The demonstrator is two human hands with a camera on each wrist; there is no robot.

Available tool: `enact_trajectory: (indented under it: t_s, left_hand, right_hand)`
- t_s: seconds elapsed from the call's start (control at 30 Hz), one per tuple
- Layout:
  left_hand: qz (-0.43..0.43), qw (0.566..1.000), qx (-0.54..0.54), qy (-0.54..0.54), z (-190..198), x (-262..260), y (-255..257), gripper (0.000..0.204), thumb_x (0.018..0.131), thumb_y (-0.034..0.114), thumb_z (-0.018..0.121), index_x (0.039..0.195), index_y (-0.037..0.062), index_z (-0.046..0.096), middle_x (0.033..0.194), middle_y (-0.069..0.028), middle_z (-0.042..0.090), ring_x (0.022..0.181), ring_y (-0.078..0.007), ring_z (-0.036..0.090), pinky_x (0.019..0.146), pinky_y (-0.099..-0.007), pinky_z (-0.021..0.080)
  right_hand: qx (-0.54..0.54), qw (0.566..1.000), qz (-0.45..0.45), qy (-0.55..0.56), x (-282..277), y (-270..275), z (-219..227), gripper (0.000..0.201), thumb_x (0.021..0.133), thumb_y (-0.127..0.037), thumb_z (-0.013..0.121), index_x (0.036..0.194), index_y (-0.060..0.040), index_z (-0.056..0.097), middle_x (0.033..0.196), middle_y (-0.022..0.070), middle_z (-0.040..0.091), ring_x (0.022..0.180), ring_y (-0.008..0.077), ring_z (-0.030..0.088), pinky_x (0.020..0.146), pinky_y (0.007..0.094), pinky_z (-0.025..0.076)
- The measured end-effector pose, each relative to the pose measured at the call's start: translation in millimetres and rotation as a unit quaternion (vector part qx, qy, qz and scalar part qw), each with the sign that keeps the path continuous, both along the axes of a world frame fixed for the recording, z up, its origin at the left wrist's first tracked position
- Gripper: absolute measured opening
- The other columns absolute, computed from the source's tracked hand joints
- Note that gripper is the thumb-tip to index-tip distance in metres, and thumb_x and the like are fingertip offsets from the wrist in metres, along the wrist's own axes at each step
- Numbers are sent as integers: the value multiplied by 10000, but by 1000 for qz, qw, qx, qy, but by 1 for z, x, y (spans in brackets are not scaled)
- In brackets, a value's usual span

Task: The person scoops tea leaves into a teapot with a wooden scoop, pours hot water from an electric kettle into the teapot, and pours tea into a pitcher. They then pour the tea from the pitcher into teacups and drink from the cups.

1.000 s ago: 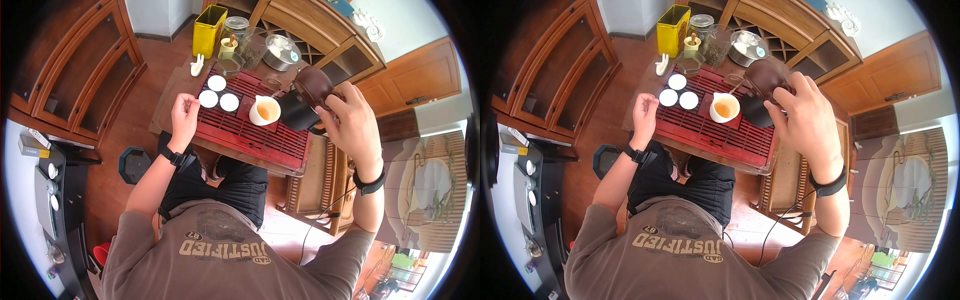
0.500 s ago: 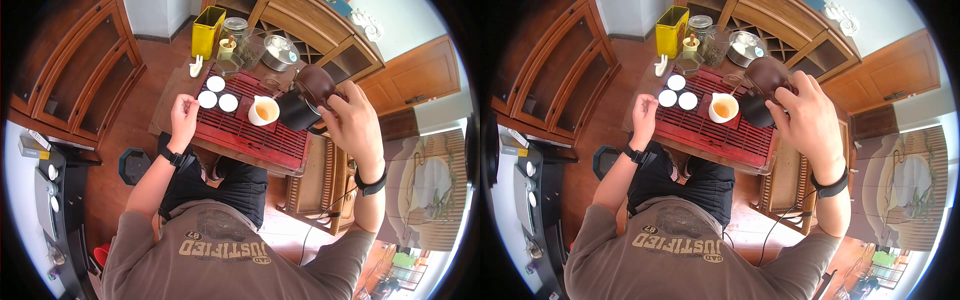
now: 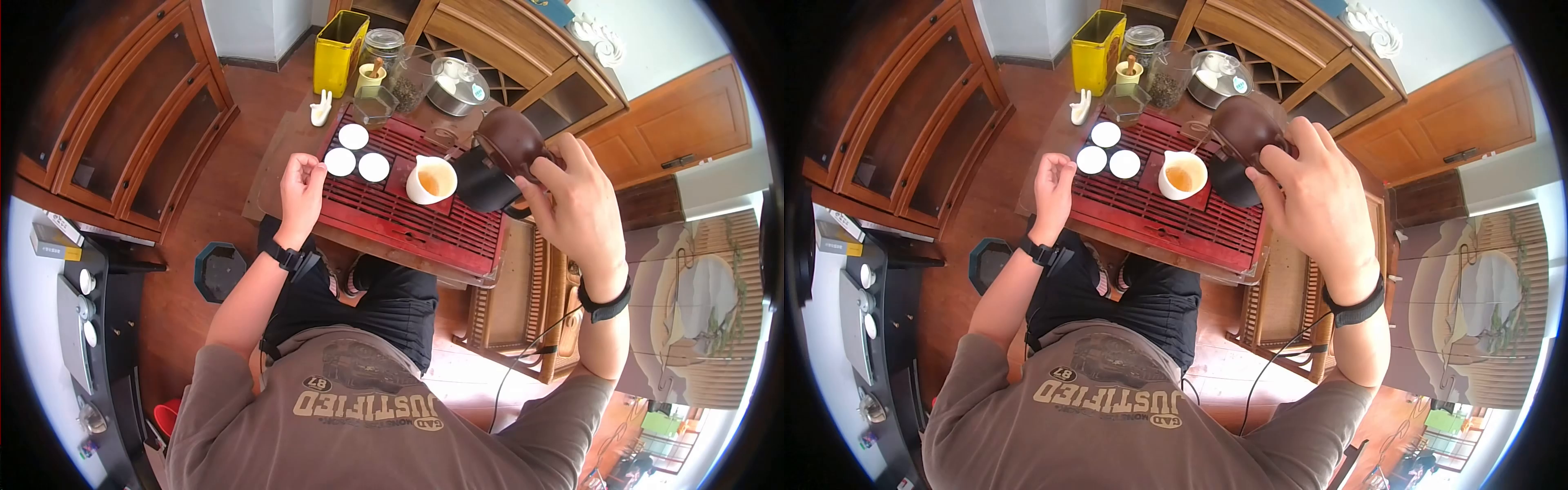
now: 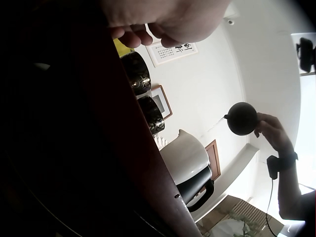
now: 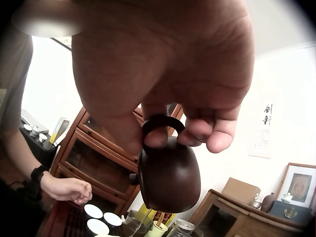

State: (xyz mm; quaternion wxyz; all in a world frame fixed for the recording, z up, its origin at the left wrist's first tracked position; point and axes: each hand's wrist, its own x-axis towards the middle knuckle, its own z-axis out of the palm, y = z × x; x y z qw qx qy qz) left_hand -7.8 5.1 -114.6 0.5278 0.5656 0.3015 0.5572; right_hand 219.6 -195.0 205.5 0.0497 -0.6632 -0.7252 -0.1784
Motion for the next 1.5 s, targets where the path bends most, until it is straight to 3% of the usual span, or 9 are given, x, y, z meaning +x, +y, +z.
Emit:
enact_trajectory:
  t_s: [0.53, 0.6, 0.63, 0.67, 0.7, 0.73, 0.87, 1.07, 1.5]
  left_hand:
    - [0, 1000, -15, 1, 5, -1, -2, 94, 996, 51, 650, 991, 50, 556, 891, 13, 559, 781, -48, 494, 707, -231, 430]
    - [67, 990, 38, 115, 18, 4, -20, 154, 938, 58, 694, 1008, 43, 558, 931, -49, 593, 823, -153, 548, 774, -316, 464]
    - [46, 974, 161, 151, 31, 16, -38, 308, 863, 104, 759, 1101, 38, 575, 1093, -145, 640, 992, -312, 611, 896, -419, 490]
    - [-59, 900, 326, 285, 88, 19, -65, 405, 884, 141, 759, 1245, 59, 593, 1350, -157, 584, 1203, -330, 607, 1041, -439, 479]
    - [-117, 904, 347, 221, 101, 38, -83, 539, 858, 190, 771, 1355, 86, 593, 1499, -196, 499, 1341, -411, 519, 1112, -509, 434]
    - [-98, 874, 403, 254, 101, 58, -95, 546, 854, 181, 772, 1364, 94, 600, 1512, -193, 486, 1356, -398, 508, 1116, -493, 439]
    - [-64, 893, 358, 265, 88, 86, -96, 523, 861, 51, 708, 1356, -23, 558, 1467, -218, 479, 1355, -412, 481, 1129, -485, 444]
    - [-61, 900, 332, 276, 84, 89, -90, 500, 846, 33, 780, 1304, -20, 586, 1425, -206, 509, 1267, -409, 553, 1035, -466, 521]
    - [-105, 892, 341, 278, 94, 85, -77, 373, 841, 56, 814, 1174, 19, 650, 1403, -192, 543, 1212, -404, 591, 990, -460, 529]
  right_hand:
    - [4, 1000, 11, -13, -5, 3, 1, 143, 841, -157, 777, 842, -71, 662, 917, 116, 542, 887, 312, 606, 726, 434, 535]
    - [-2, 1000, 1, -6, -4, 5, -14, 148, 847, -160, 771, 836, -71, 654, 922, 122, 550, 898, 320, 611, 730, 441, 539]
    - [-6, 1000, -11, 0, -2, 9, -29, 154, 854, -167, 766, 832, -70, 649, 925, 125, 553, 907, 325, 614, 732, 445, 541]
    - [-2, 1000, -4, 28, 6, 14, -53, 162, 870, -187, 756, 836, -67, 652, 914, 135, 554, 907, 343, 622, 735, 455, 546]
    - [-8, 999, -7, 36, 12, 17, -78, 162, 870, -187, 756, 836, -67, 652, 914, 135, 554, 907, 343, 622, 735, 455, 546]
    - [-20, 998, -15, 57, 17, 18, -102, 165, 876, -196, 751, 838, -66, 658, 907, 138, 553, 904, 349, 626, 739, 457, 549]
    - [0, 994, -43, 102, 19, 20, -119, 170, 885, -195, 750, 832, -57, 666, 892, 141, 552, 887, 349, 631, 739, 453, 551]
    - [37, 990, -38, 130, 26, 16, -124, 179, 872, -189, 769, 817, -60, 657, 887, 127, 544, 876, 330, 618, 724, 440, 539]
    - [79, 984, -27, 155, 38, 6, -121, 204, 871, -204, 776, 809, -62, 644, 879, 123, 537, 849, 323, 611, 698, 443, 532]
